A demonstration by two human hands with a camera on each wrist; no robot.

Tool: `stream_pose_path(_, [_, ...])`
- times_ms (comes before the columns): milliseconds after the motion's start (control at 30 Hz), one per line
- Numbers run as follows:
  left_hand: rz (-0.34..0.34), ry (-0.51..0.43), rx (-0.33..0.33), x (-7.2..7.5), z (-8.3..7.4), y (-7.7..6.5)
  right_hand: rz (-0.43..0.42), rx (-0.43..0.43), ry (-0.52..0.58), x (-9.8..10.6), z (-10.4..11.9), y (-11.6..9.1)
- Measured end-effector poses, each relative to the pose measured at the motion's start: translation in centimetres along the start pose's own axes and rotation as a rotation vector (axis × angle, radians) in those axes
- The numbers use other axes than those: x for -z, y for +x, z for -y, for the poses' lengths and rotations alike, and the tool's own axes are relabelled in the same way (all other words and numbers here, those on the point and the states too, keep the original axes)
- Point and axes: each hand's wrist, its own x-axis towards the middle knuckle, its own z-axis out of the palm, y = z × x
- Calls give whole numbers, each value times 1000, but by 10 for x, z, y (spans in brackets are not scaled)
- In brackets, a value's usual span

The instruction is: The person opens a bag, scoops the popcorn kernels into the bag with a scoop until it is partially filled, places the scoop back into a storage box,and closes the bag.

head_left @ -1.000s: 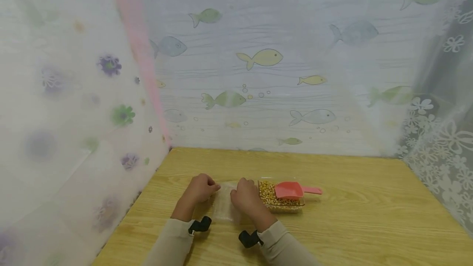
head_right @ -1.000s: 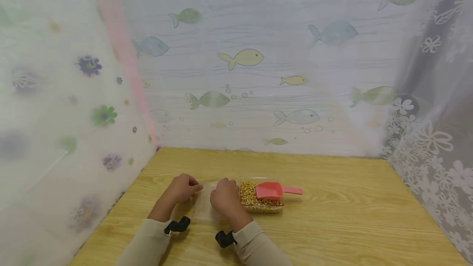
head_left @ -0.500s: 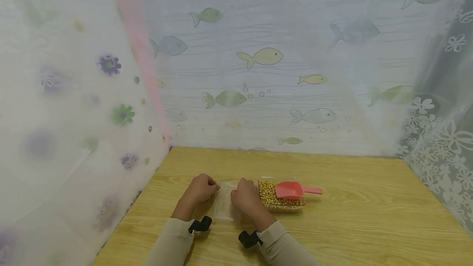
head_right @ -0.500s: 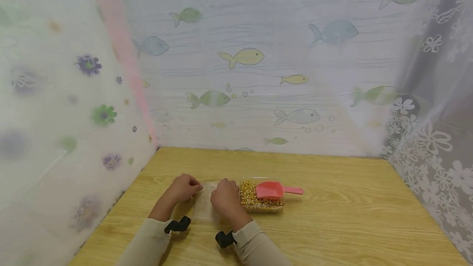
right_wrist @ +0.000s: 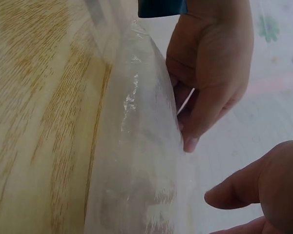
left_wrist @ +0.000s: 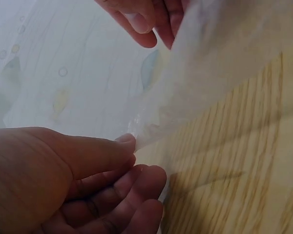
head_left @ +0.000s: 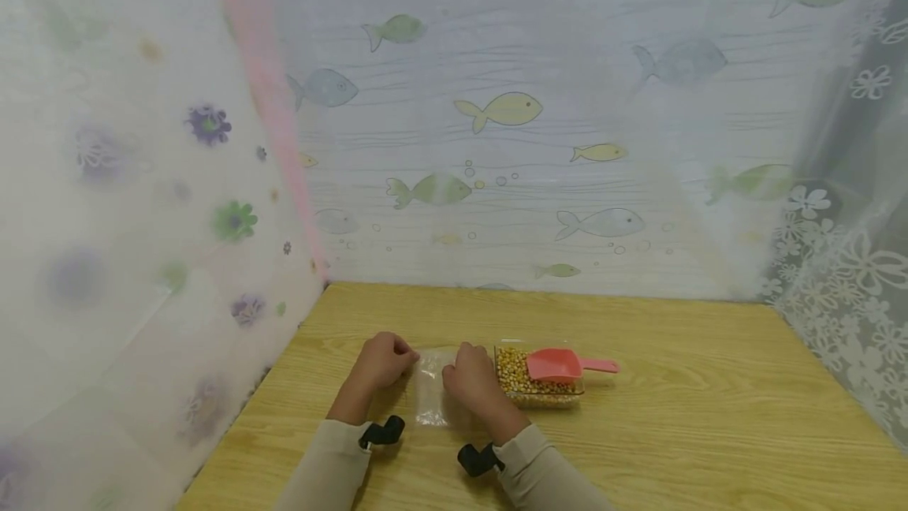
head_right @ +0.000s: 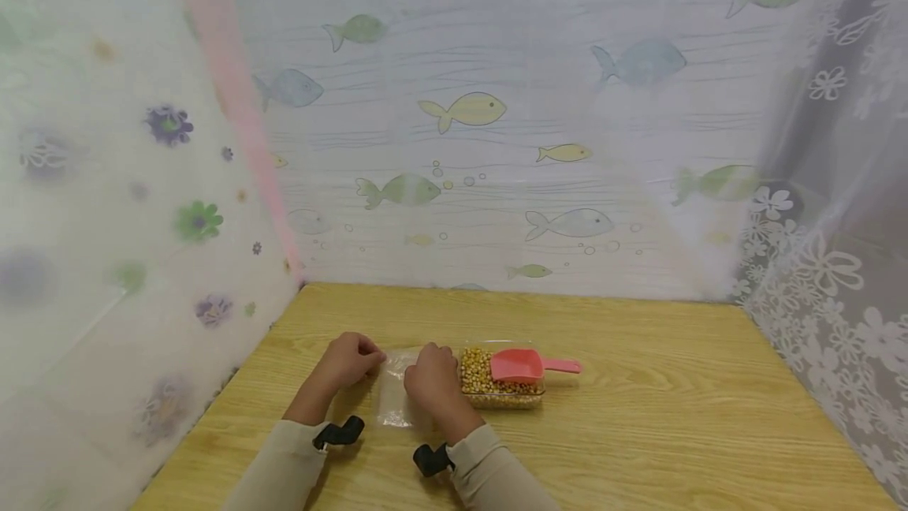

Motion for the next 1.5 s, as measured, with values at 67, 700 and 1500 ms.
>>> stream_pose_path(67, [5,-32,6,1,2,0,4,-10,-7,0,0,1])
stream_pose_path(700, [245,-297,-193,28,19,3,-27,45,38,1,-1,3])
stream_pose_path(1500, [187,-291,-196,49,11,-4,-81,30,264,9,4,0])
